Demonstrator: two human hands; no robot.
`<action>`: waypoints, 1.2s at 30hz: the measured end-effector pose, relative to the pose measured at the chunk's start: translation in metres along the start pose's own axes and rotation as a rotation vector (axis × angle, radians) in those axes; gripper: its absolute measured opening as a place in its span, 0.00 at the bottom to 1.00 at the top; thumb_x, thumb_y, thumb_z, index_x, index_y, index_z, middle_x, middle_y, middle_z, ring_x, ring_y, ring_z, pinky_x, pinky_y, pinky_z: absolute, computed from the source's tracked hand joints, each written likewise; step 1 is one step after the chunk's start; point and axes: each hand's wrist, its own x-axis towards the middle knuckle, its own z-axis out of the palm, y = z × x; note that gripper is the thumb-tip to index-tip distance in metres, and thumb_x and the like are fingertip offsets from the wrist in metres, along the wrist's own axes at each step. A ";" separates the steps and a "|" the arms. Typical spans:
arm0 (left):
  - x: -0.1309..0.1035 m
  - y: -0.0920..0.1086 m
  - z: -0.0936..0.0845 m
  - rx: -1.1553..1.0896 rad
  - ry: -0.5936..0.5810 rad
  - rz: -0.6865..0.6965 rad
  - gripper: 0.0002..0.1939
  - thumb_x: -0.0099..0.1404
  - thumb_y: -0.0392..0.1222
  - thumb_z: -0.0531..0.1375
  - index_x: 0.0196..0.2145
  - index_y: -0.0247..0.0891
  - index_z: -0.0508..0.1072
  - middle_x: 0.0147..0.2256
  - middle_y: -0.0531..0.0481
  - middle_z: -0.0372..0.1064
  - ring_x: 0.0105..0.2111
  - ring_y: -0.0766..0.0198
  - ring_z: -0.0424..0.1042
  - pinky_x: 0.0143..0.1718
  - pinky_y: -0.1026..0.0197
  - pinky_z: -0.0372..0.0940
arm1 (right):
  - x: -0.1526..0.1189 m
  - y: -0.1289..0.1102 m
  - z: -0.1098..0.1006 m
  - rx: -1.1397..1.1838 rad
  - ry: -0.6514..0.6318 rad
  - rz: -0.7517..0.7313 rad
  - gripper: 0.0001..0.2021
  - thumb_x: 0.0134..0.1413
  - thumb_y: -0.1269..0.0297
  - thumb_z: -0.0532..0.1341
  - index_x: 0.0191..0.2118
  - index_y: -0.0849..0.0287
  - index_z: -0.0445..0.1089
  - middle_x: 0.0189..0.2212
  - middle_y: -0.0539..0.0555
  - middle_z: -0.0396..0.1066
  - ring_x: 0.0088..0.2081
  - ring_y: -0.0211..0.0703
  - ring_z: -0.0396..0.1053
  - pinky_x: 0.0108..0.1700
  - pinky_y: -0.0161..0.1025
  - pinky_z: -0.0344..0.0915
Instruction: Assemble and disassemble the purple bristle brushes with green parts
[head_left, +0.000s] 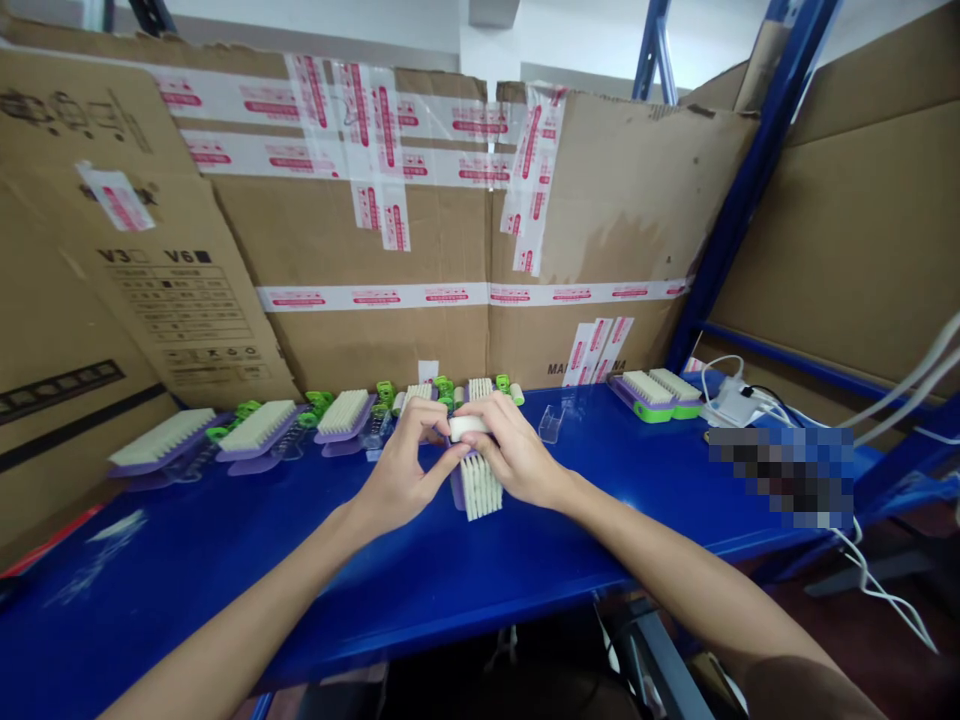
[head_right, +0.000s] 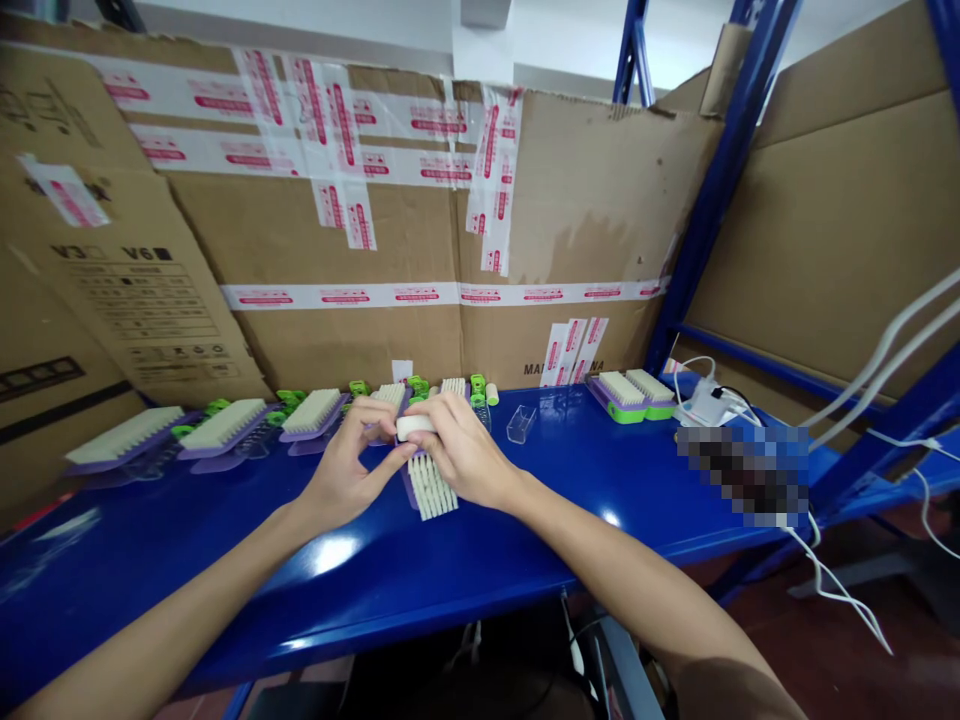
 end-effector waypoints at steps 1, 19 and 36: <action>0.000 0.000 0.000 0.001 -0.002 0.002 0.11 0.79 0.40 0.67 0.50 0.45 0.67 0.48 0.47 0.65 0.48 0.58 0.71 0.48 0.54 0.76 | 0.000 -0.001 0.001 -0.003 0.007 -0.003 0.12 0.84 0.60 0.55 0.65 0.52 0.66 0.57 0.62 0.73 0.61 0.58 0.70 0.65 0.60 0.70; 0.000 0.000 0.002 0.028 0.040 0.023 0.12 0.77 0.40 0.68 0.50 0.46 0.67 0.47 0.48 0.65 0.47 0.57 0.72 0.45 0.55 0.77 | -0.001 0.001 -0.002 -0.061 -0.013 -0.023 0.14 0.85 0.57 0.53 0.65 0.53 0.64 0.57 0.62 0.73 0.60 0.57 0.71 0.65 0.59 0.70; -0.004 -0.009 0.005 0.045 0.099 0.040 0.15 0.77 0.40 0.69 0.53 0.47 0.67 0.50 0.47 0.65 0.47 0.58 0.72 0.45 0.54 0.77 | 0.002 0.003 -0.005 -0.161 -0.055 -0.030 0.17 0.86 0.56 0.51 0.70 0.52 0.63 0.60 0.64 0.74 0.60 0.59 0.70 0.65 0.62 0.69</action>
